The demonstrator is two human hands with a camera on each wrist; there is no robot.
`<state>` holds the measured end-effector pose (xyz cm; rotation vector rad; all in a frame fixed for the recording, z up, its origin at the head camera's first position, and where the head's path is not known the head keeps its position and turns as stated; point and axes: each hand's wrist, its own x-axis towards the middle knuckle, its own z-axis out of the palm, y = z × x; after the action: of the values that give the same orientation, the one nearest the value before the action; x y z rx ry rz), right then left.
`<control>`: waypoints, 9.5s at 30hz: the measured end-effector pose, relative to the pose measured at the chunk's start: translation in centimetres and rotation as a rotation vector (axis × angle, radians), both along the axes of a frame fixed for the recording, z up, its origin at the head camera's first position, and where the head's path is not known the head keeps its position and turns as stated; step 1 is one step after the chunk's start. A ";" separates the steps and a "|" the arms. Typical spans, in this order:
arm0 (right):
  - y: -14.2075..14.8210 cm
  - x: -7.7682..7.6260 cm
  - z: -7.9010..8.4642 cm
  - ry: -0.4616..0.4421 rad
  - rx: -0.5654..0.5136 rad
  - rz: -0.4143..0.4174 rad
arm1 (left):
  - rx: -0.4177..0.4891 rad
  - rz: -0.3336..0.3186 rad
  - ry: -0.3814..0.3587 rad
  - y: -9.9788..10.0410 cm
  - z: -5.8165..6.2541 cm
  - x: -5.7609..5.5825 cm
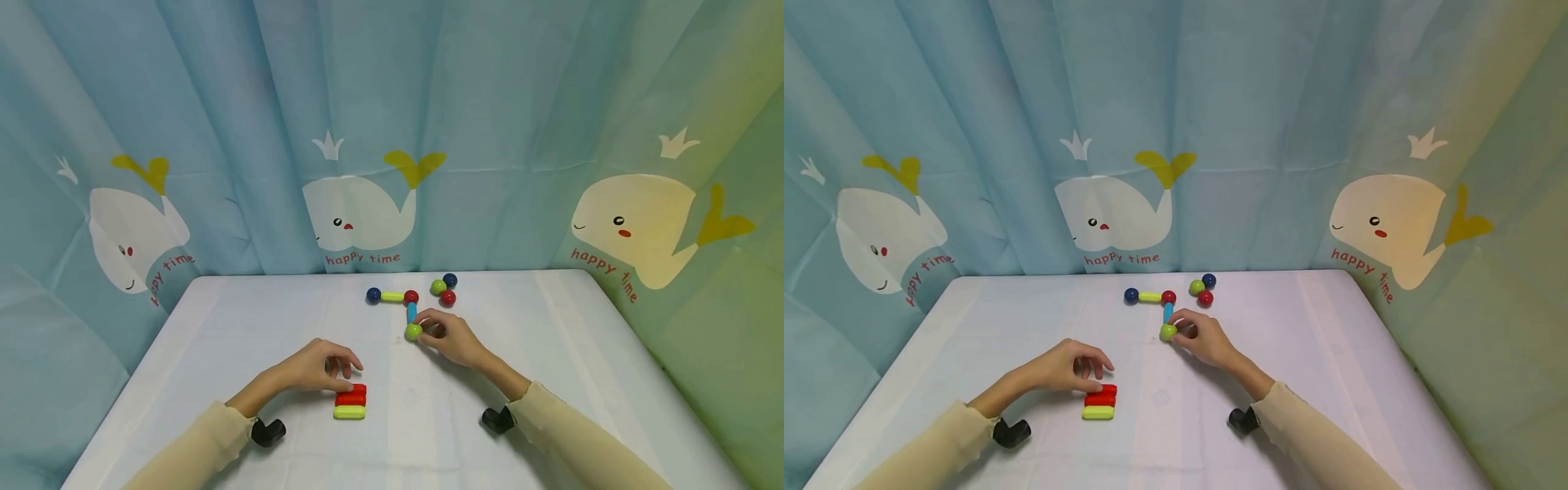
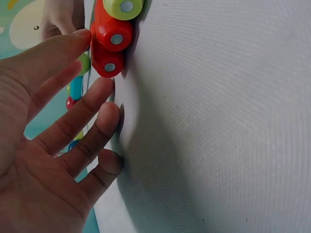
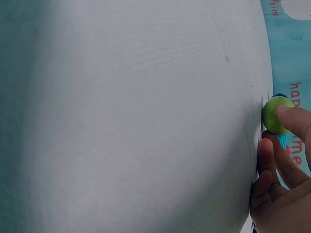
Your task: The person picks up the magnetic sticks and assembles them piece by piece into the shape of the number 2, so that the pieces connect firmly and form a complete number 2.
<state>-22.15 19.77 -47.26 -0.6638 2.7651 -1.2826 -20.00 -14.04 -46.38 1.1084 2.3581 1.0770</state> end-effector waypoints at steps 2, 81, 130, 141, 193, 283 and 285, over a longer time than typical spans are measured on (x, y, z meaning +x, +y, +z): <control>0.0 0.0 0.0 -0.004 -0.002 -0.001 | 0.000 0.001 0.005 0.0 0.0 0.1; 0.4 -0.3 0.7 -0.017 0.011 -0.011 | -0.012 0.156 0.163 8.6 0.5 -7.9; 0.1 0.0 -0.1 0.028 -0.002 -0.067 | -0.019 0.118 0.156 9.6 0.2 -8.3; 0.0 0.1 -0.2 0.026 -0.004 -0.091 | -0.040 0.124 0.133 9.6 0.5 -8.3; 0.5 0.8 -0.2 -0.012 -0.061 -0.051 | -0.156 0.251 0.090 17.8 3.0 -16.3; 0.4 1.0 -0.3 -0.010 -0.021 -0.067 | 0.084 0.236 0.285 4.6 3.8 -10.1; 0.4 0.9 -0.3 -0.007 -0.024 -0.064 | 0.097 0.234 0.282 4.1 3.5 -9.8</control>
<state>-21.23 20.20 -47.60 -0.5750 2.7917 -1.3291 -29.80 -9.97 -42.87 1.1005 2.7384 1.1923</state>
